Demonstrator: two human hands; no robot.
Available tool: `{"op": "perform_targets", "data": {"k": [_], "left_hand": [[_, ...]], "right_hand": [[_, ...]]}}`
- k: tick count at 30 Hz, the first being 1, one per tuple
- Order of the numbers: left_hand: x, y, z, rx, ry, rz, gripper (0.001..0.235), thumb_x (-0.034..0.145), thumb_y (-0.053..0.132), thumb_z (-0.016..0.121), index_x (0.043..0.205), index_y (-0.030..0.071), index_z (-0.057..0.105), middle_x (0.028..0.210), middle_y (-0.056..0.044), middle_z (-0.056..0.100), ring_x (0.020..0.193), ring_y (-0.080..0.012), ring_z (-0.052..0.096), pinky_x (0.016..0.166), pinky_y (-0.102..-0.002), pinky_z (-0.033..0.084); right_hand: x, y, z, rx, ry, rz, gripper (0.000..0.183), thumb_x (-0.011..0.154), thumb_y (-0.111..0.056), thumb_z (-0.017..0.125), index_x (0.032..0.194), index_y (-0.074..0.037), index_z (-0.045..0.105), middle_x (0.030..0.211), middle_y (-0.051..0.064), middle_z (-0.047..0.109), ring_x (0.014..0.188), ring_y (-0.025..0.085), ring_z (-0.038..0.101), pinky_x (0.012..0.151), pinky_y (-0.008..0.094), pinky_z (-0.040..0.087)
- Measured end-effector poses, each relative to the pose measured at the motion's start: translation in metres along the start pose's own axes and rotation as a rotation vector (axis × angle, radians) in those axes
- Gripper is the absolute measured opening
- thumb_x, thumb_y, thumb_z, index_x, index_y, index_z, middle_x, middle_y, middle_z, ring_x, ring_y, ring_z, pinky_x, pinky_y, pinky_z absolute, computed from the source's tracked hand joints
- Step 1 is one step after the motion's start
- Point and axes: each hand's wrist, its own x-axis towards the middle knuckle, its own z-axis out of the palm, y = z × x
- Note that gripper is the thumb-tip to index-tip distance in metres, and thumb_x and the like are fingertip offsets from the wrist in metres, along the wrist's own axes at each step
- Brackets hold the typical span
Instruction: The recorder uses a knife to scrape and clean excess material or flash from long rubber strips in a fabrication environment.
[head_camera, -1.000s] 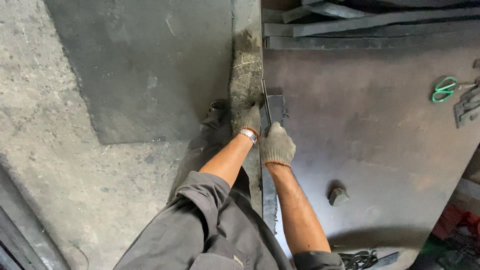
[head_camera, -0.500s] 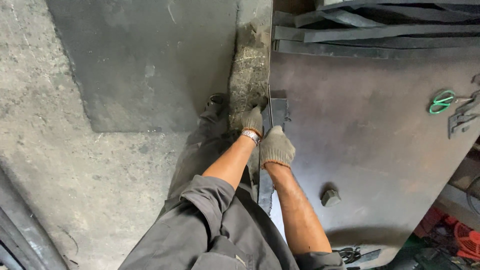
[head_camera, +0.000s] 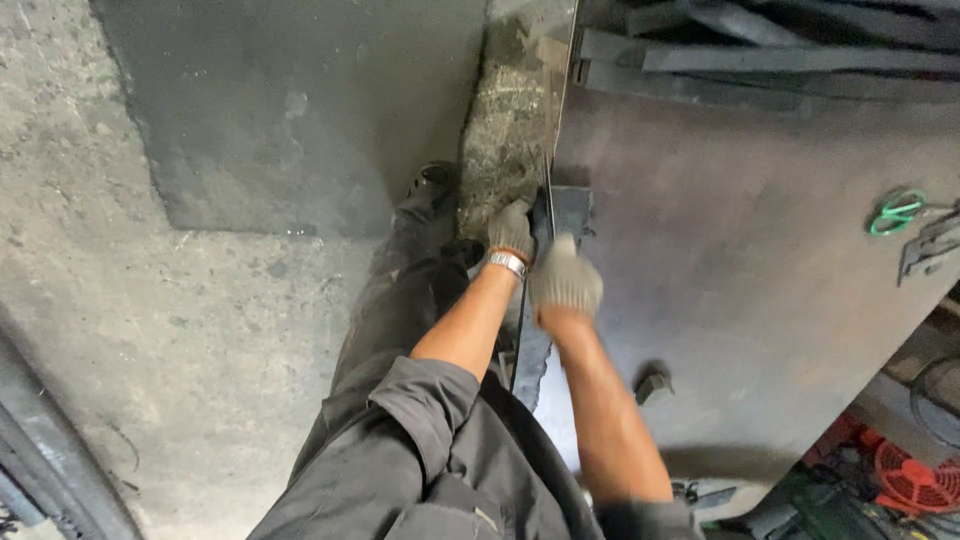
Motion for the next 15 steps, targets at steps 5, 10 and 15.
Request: {"op": "perform_targets", "data": {"k": [5,10,15], "left_hand": [[-0.016,0.003,-0.007,-0.228,0.113,0.132,0.043,0.096,0.041,0.063,0.108,0.0,0.074,0.118,-0.018,0.075,0.109,-0.0305,0.069,0.095,-0.039,0.05],[-0.045,0.018,-0.027,0.287,0.142,0.352,0.027,0.086,0.021,0.067,0.106,0.005,0.077,0.104,-0.024,0.074,0.097,-0.0381,0.069,0.082,-0.041,0.054],[-0.023,-0.015,-0.004,-0.893,0.024,0.118,0.033,0.11,0.023,0.064,0.105,-0.008,0.074,0.089,-0.018,0.073,0.074,-0.0256,0.055,0.075,-0.038,0.049]], "right_hand": [[-0.03,0.013,0.008,-0.029,-0.149,0.193,0.024,0.102,-0.023,0.055,0.109,-0.002,0.063,0.095,0.028,0.074,0.091,0.043,0.075,0.074,0.052,0.06],[0.027,0.006,0.026,-0.061,-0.017,0.019,0.02,0.098,-0.019,0.058,0.104,-0.002,0.066,0.096,0.027,0.073,0.091,0.043,0.073,0.075,0.051,0.059],[-0.037,0.005,0.003,-0.079,-0.183,0.1,0.019,0.102,-0.015,0.053,0.111,0.0,0.06,0.087,0.027,0.077,0.084,0.041,0.077,0.076,0.05,0.059]]}}
